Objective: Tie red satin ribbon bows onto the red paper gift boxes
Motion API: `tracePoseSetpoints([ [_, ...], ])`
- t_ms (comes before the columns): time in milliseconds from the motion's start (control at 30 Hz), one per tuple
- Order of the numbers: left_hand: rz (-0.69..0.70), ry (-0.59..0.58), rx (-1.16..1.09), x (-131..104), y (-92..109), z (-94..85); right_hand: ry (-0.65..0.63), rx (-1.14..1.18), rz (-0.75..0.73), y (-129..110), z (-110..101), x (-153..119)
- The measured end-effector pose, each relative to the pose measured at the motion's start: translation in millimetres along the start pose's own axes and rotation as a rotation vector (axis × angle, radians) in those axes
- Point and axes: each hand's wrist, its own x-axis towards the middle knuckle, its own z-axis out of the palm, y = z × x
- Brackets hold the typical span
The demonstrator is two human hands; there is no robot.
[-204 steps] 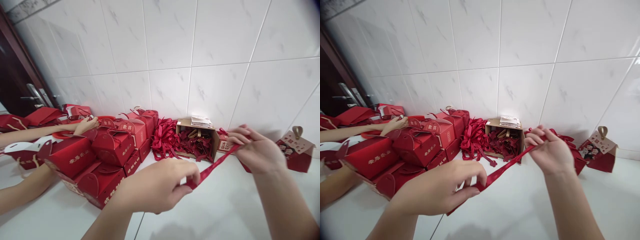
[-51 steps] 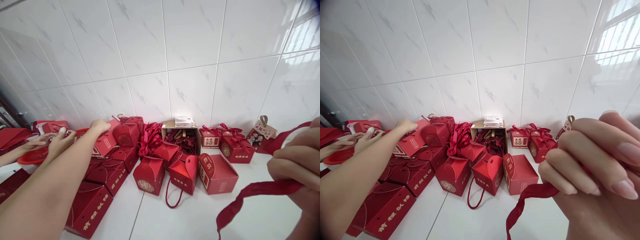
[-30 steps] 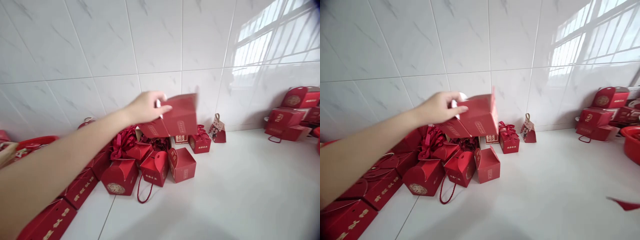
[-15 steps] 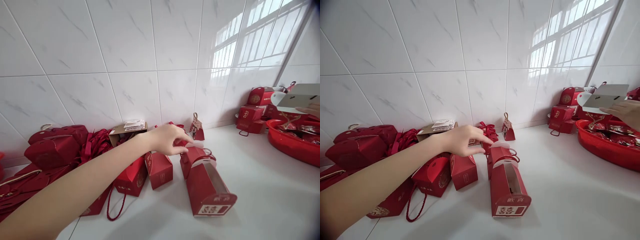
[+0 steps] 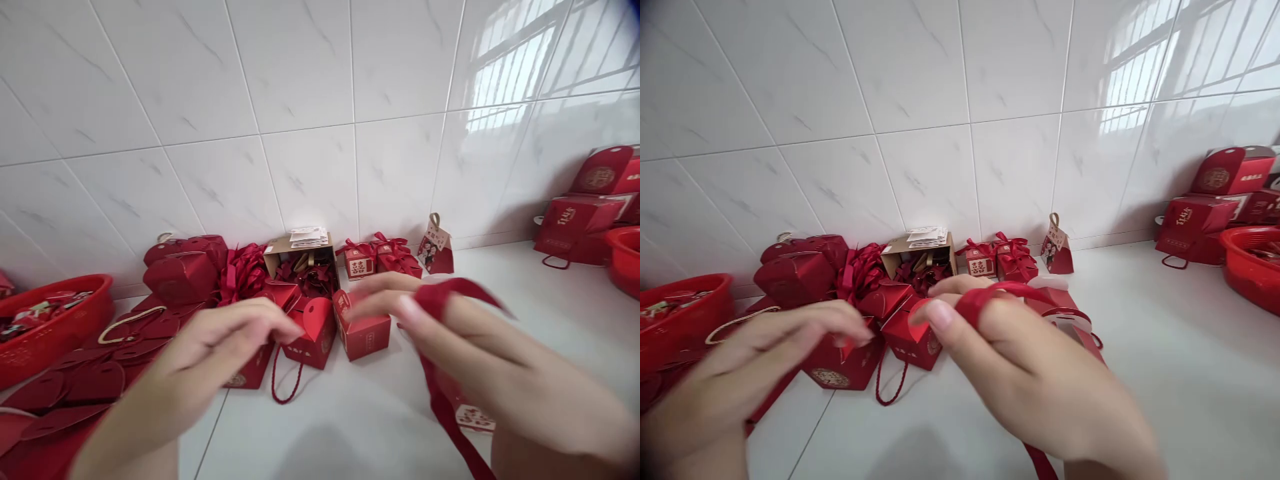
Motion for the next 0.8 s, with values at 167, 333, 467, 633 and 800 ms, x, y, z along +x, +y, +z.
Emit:
tracePoseSetpoints([
  [167,-0.056,-0.286,-0.337,9,-11,33.6,-0.187,0.054,0.035,4,52,31],
  [333,-0.135,-0.277,-0.324,8,-12,22.7,-0.188,0.111,0.191,13,64,40],
  [467,-0.082,-0.173,-0.325,4,-13,3.4,-0.054,0.157,0.203,15,57,43],
  [633,-0.058,-0.115,-0.365,-3,-16,-9.9,0.169,0.300,0.152,21,52,46],
  [800,-0.104,-0.013,-0.201,-9,-17,-20.0,0.369,0.436,0.078,30,43,47],
])
